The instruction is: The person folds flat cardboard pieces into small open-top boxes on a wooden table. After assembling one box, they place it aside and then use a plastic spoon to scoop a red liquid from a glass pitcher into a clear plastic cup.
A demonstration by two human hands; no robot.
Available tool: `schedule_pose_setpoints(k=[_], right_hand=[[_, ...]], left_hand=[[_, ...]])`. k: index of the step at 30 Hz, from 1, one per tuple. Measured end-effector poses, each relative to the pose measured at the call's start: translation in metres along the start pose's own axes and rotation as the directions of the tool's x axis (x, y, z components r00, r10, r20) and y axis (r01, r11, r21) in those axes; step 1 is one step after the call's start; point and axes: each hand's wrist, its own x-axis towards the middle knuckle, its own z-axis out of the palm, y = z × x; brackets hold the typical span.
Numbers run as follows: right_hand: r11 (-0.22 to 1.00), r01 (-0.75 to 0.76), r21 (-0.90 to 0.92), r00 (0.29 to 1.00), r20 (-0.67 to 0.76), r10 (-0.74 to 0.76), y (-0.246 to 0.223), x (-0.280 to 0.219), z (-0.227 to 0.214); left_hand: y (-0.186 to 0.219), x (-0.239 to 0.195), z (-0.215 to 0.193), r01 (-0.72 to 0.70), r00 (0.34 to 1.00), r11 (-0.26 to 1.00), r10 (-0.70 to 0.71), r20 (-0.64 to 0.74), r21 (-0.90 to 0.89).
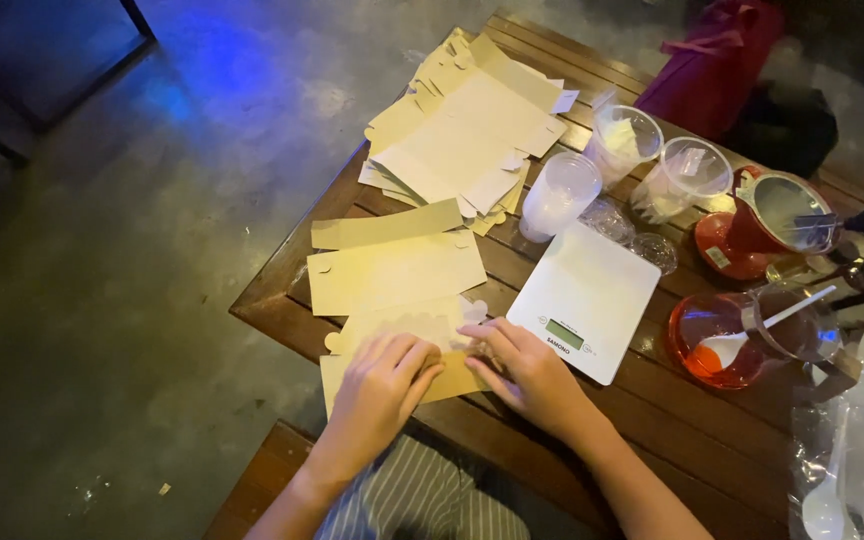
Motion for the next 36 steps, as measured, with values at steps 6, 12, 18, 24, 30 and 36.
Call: schedule_pose_setpoints(k=[6, 12, 18, 24, 30, 36], right_hand=[[0.964, 0.123, -0.234, 0.987, -0.074, -0.144, -0.005, 0.006, 0.012], [0.96, 0.107, -0.258, 0.993, -0.022, -0.117, -0.02, 0.008, 0.027], [0.98, 0.071, -0.186, 0.997, 0.041, -0.065, -0.013, 0.004, 0.025], [0.997, 0.081, 0.007, 0.993, 0.087, -0.082, -0.003, 0.001, 0.019], [0.992, 0.047, 0.118, 0.977, 0.202, -0.071, -0.002, -0.001, 0.004], [0.993, -0.013, 0.121, 0.97, 0.243, -0.017, 0.003, -0.006, -0.009]], left_hand=[[-0.008, -0.02, 0.017, 0.13, 0.98, 0.967, -0.092, -0.174, 0.221], [-0.011, -0.023, 0.018, 0.15, 0.985, 0.96, -0.126, -0.116, 0.236], [-0.024, -0.032, 0.001, 0.114, 0.992, 0.976, -0.123, 0.034, 0.186], [-0.047, -0.053, -0.012, 0.027, 0.994, 0.955, -0.057, 0.096, 0.294], [-0.068, -0.07, -0.025, 0.039, 0.978, 0.949, -0.101, 0.183, 0.311], [-0.088, -0.076, -0.033, -0.044, 0.967, 0.97, -0.018, 0.255, 0.238]])
